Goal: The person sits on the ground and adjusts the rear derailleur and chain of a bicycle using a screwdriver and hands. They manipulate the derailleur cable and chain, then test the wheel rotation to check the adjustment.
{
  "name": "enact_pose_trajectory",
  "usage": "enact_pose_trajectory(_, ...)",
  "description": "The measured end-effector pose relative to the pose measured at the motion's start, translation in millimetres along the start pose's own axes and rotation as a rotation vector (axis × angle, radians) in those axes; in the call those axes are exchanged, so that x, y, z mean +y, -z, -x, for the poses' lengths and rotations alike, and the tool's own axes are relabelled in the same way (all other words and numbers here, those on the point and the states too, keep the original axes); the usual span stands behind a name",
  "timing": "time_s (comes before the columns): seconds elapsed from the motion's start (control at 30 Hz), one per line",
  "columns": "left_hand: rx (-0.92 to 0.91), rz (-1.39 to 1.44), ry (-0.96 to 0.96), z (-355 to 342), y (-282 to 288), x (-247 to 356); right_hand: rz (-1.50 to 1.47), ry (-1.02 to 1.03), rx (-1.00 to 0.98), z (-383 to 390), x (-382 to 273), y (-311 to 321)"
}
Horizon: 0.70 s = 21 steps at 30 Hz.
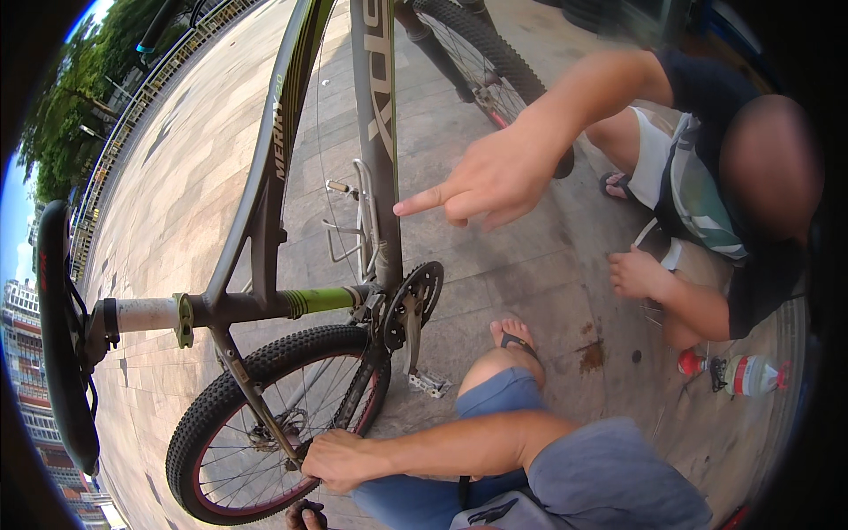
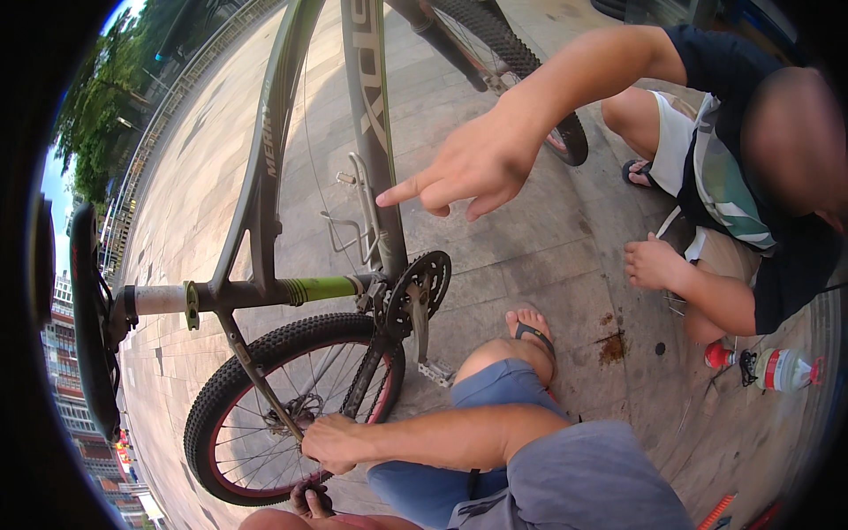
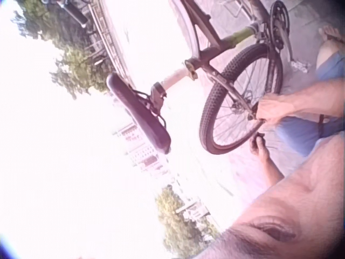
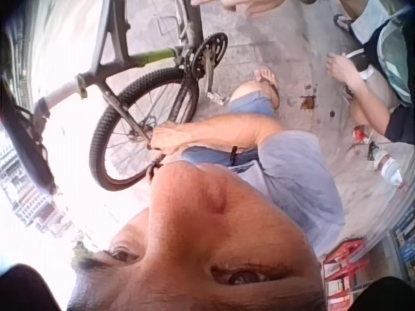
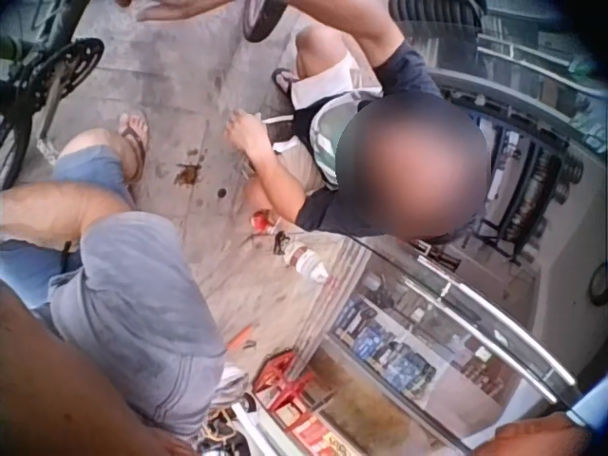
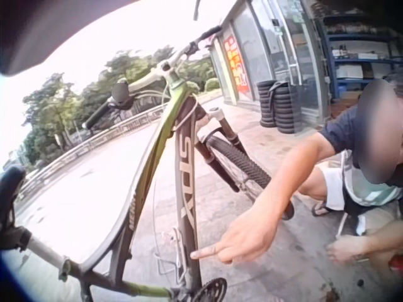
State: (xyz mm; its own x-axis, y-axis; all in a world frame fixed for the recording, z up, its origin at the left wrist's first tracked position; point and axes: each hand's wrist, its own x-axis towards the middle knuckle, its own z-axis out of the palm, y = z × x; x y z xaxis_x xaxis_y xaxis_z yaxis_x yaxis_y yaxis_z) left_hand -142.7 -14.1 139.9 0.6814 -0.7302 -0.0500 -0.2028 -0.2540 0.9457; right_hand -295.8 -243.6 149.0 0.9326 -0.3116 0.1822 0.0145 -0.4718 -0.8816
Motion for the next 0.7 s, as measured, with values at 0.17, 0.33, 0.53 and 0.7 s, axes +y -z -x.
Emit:
enact_pose_trajectory(0.17, -0.046, -0.139, -0.077, 6, 8, -3, 0.057, 0.012, -0.015, 4, 0, -8)
enact_pose_trajectory(0.33, -0.244, -0.2, -0.135, 7, 9, -6, 0.156, 0.056, -0.051, 8, -2, -11)
enact_pose_trajectory(0.53, -0.221, -0.343, -0.041, 1, -15, 7, 0.187, 0.118, -0.075, 9, -7, -5)
enact_pose_trajectory(0.7, -0.178, -0.272, -0.101, 2, -45, 41, 0.188, 0.114, -0.042, 9, -2, -4)
